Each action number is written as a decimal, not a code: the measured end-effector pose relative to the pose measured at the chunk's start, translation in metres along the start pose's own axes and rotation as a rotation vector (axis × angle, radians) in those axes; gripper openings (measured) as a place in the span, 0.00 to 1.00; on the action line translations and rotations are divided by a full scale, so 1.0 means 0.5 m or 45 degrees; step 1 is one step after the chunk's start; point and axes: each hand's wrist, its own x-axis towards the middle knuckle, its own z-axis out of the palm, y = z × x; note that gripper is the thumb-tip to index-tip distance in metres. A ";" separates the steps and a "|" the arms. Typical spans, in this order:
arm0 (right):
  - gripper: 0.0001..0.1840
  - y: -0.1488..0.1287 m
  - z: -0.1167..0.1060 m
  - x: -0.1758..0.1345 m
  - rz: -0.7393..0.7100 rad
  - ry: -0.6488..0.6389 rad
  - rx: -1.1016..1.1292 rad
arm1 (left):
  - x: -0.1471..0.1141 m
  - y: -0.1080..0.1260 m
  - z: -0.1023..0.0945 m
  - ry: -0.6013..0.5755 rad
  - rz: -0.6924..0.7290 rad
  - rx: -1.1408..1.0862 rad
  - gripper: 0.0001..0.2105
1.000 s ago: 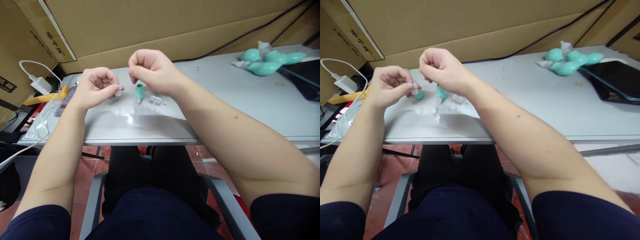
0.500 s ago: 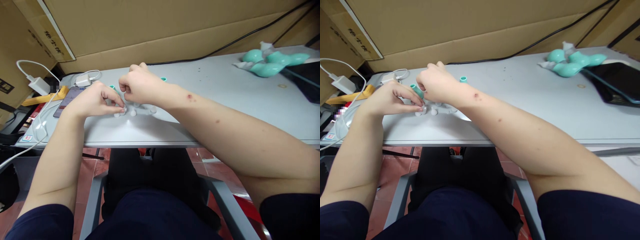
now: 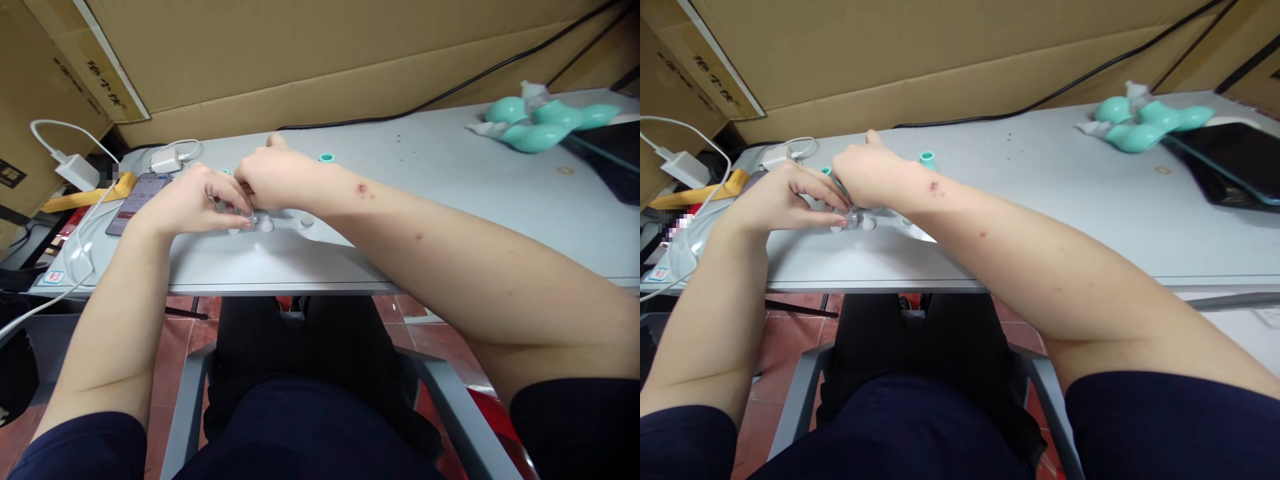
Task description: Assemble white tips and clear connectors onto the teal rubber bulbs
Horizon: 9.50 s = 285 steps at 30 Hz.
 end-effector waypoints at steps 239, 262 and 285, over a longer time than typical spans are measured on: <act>0.22 0.244 0.126 -0.171 -0.217 0.392 2.018 | 0.148 0.042 0.124 0.380 0.289 0.093 0.24; 0.05 0.258 0.047 -0.232 0.106 0.209 0.933 | 0.137 0.075 0.102 -0.055 0.379 0.365 0.13; 0.07 0.237 0.087 -0.205 0.030 0.429 0.759 | 0.146 0.045 0.081 0.409 0.034 0.287 0.17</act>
